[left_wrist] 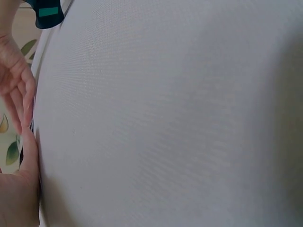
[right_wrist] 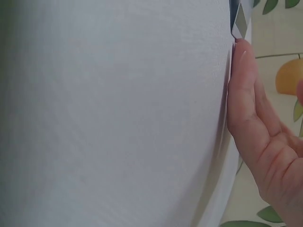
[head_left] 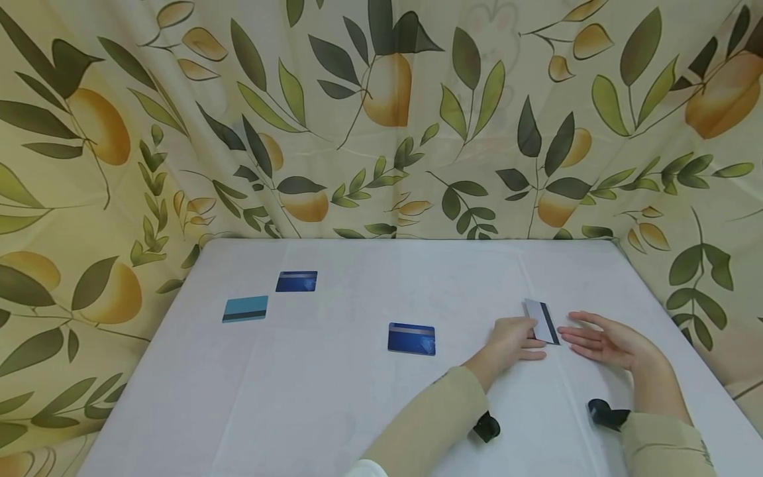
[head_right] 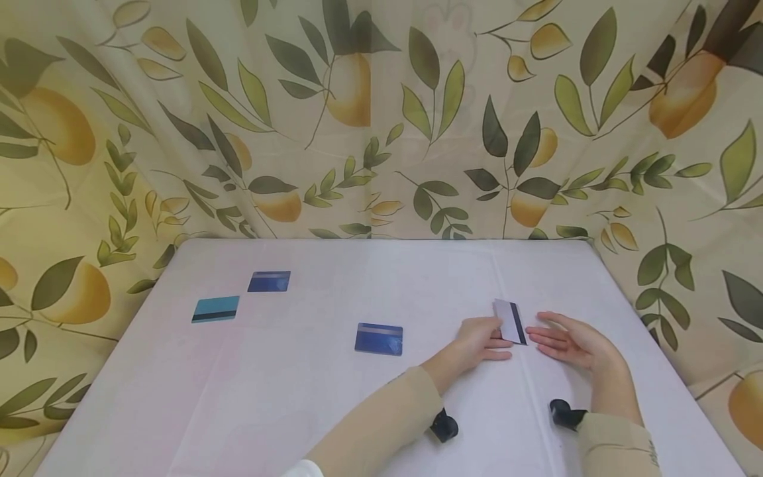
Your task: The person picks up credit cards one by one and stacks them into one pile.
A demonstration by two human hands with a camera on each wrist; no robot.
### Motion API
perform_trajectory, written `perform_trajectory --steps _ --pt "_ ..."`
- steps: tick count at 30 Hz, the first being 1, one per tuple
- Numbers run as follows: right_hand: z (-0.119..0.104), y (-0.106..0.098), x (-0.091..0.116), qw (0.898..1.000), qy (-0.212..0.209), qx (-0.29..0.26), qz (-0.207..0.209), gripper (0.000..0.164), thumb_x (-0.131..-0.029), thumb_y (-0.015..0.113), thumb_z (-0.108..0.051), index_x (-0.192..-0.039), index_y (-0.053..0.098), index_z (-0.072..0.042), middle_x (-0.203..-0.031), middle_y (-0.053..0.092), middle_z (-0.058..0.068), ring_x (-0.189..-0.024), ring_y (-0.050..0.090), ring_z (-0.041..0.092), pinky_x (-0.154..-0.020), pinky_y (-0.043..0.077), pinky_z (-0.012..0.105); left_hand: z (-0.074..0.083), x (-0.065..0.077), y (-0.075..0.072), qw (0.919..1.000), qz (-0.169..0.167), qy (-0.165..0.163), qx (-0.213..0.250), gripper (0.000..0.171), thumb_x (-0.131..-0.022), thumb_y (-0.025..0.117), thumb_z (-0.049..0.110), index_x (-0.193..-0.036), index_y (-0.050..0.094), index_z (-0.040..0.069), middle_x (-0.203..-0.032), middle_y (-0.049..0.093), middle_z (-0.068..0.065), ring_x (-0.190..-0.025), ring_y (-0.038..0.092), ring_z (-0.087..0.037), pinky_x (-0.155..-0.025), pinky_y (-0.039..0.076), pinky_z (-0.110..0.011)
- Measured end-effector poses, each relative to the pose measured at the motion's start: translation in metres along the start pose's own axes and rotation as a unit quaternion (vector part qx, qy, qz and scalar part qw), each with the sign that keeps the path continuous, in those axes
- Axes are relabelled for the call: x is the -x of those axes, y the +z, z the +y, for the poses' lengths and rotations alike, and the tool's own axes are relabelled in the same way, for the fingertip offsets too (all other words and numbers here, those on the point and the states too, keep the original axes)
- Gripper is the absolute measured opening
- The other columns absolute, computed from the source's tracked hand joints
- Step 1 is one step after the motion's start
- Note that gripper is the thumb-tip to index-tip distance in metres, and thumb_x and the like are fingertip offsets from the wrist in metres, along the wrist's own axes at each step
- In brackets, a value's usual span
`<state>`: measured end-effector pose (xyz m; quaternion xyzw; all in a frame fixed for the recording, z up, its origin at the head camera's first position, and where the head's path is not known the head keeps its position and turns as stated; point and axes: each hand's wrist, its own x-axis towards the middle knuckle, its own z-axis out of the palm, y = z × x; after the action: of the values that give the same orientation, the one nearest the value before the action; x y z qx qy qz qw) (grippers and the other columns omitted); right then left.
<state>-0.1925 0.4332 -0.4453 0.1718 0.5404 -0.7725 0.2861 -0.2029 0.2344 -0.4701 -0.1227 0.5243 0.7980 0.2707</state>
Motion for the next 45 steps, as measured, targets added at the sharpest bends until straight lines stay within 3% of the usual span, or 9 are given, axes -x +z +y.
perform_trajectory --steps 4,11,23,28,31,37,45 --pt "0.0 0.004 0.0 1.0 0.0 0.018 0.004 0.025 -0.097 0.043 -0.03 -0.09 0.066 -0.024 -0.095 0.068 0.006 -0.092 0.065 0.02 -0.085 0.052 0.035 0.0 0.002 -0.001 0.9992 0.034 0.013 -0.016 0.023 -0.086 0.057 0.0 -0.107 0.059 -0.007 -0.082 0.062 -0.018 -0.078 0.066 -0.035 -0.068 0.056 -0.042" --pt "0.0 0.01 0.0 0.999 0.005 0.032 0.0 0.026 -0.098 0.041 -0.03 -0.091 0.066 -0.026 -0.096 0.068 0.006 -0.092 0.065 0.018 -0.084 0.053 0.034 0.0 0.003 -0.003 0.9975 0.064 0.028 -0.007 0.019 -0.078 0.058 -0.016 -0.093 0.061 -0.004 -0.075 0.065 -0.024 -0.073 0.065 -0.041 -0.063 0.057 -0.043" --pt "0.004 0.015 -0.004 0.998 0.005 0.06 0.015 0.025 -0.097 0.043 -0.031 -0.09 0.066 -0.026 -0.096 0.068 0.004 -0.091 0.065 0.019 -0.084 0.053 0.036 0.002 0.0 -0.007 0.9961 0.082 0.032 0.004 0.022 -0.074 0.058 -0.02 -0.09 0.061 -0.004 -0.074 0.064 -0.023 -0.07 0.065 -0.042 -0.06 0.057 -0.043" --pt "0.005 0.016 -0.007 0.997 0.013 0.073 -0.006 0.032 -0.099 0.039 -0.029 -0.089 0.069 -0.024 -0.095 0.066 0.0 -0.091 0.064 0.017 -0.085 0.052 0.034 0.005 0.001 -0.01 0.9961 0.082 0.034 -0.005 0.022 -0.075 0.058 -0.019 -0.09 0.061 -0.004 -0.074 0.065 -0.023 -0.069 0.065 -0.041 -0.06 0.057 -0.041" --pt "0.007 0.019 -0.008 0.997 0.015 0.078 -0.011 0.029 -0.097 0.043 -0.026 -0.088 0.071 -0.024 -0.094 0.064 -0.002 -0.089 0.064 0.015 -0.083 0.053 0.031 0.007 0.003 -0.011 0.9961 0.081 0.035 -0.006 0.022 -0.075 0.058 -0.019 -0.091 0.061 -0.003 -0.074 0.065 -0.022 -0.069 0.065 -0.04 -0.059 0.057 -0.04" --pt "0.012 0.03 -0.008 0.998 -0.001 0.061 -0.002 0.021 -0.094 0.052 -0.015 -0.086 0.071 -0.024 -0.09 0.066 -0.001 -0.084 0.065 0.013 -0.078 0.054 0.028 0.01 0.006 -0.014 0.9955 0.081 0.05 -0.003 0.023 -0.075 0.057 -0.019 -0.091 0.061 -0.002 -0.074 0.065 -0.019 -0.069 0.065 -0.042 -0.058 0.057 -0.041" --pt "0.015 0.045 -0.006 0.999 -0.014 0.037 0.013 0.023 -0.093 0.052 -0.013 -0.085 0.067 -0.028 -0.086 0.069 0.0 -0.081 0.067 0.012 -0.07 0.055 0.023 0.014 0.009 -0.017 0.9953 0.074 0.059 0.015 0.024 -0.074 0.056 -0.018 -0.091 0.062 -0.002 -0.078 0.065 -0.015 -0.07 0.065 -0.041 -0.059 0.057 -0.042"
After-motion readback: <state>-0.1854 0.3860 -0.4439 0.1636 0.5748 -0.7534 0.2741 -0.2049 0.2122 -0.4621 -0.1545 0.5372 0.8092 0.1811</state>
